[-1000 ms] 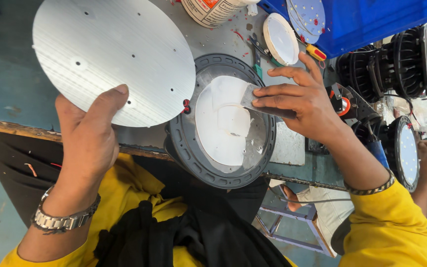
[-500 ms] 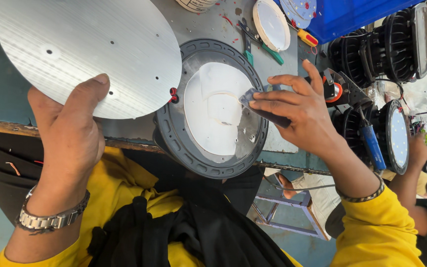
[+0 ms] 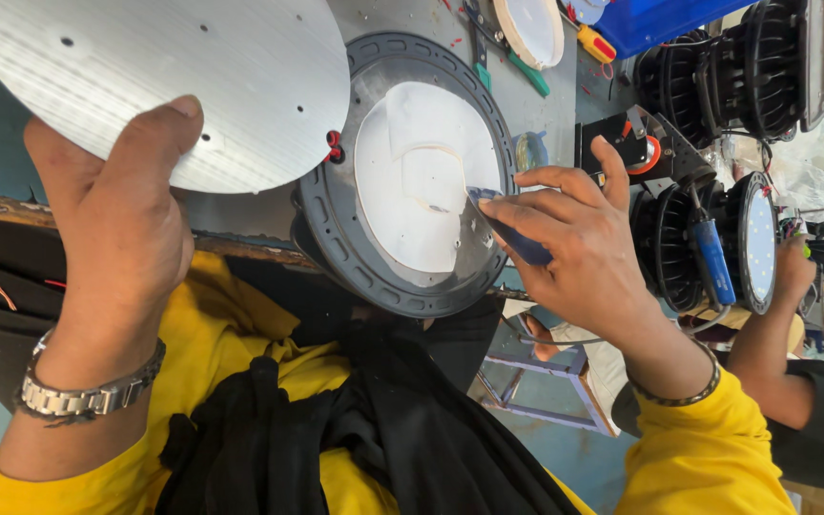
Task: The person applies a white paste to the interior of a circular plastic housing and to the back of a round LED panel using a small metal spatula. They then place the LED panel into the housing, press it down, and use pliers to trim a wire protruding from the edge.
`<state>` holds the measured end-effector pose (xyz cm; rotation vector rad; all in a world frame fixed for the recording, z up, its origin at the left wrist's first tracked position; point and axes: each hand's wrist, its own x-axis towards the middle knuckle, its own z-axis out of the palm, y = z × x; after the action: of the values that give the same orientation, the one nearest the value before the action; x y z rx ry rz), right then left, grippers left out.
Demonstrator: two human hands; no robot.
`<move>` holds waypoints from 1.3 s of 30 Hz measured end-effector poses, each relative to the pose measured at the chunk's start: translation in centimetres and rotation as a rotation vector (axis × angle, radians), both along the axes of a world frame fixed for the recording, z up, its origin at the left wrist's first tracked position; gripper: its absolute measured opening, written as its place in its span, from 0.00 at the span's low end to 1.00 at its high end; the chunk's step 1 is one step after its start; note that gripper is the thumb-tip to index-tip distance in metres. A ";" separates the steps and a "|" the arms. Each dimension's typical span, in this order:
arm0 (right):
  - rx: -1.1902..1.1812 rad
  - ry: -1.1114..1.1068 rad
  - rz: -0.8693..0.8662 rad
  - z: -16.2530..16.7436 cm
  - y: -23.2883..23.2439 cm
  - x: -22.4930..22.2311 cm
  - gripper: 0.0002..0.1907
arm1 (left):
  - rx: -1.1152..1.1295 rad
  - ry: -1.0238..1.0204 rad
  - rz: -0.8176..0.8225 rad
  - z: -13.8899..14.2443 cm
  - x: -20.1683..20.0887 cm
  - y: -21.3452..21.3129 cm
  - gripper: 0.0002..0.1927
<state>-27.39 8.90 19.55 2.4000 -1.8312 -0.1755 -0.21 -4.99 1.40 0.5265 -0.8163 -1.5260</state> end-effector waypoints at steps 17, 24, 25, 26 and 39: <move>-0.013 0.134 -0.134 -0.3 1.4 10.6 0.16 | -0.043 -0.121 0.000 1.5 2.6 0.2 0.03; -0.014 0.125 -0.156 -0.7 1.8 13.5 0.17 | -0.064 -0.153 -0.016 1.2 3.0 0.1 0.06; -0.013 0.102 -0.155 -0.4 1.8 13.4 0.15 | -0.073 -0.160 -0.014 1.1 3.0 0.2 0.06; -0.012 0.078 -0.152 0.2 1.7 13.1 0.14 | -0.082 -0.166 -0.013 1.0 3.1 0.2 0.06; -0.133 -0.006 0.191 0.2 -4.0 3.1 0.14 | -0.167 -0.206 0.026 -1.8 2.5 1.6 0.13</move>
<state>-24.28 4.90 19.76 2.4645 -1.5505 -0.0287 2.30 -3.44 -0.38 0.5744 -1.0814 -1.3799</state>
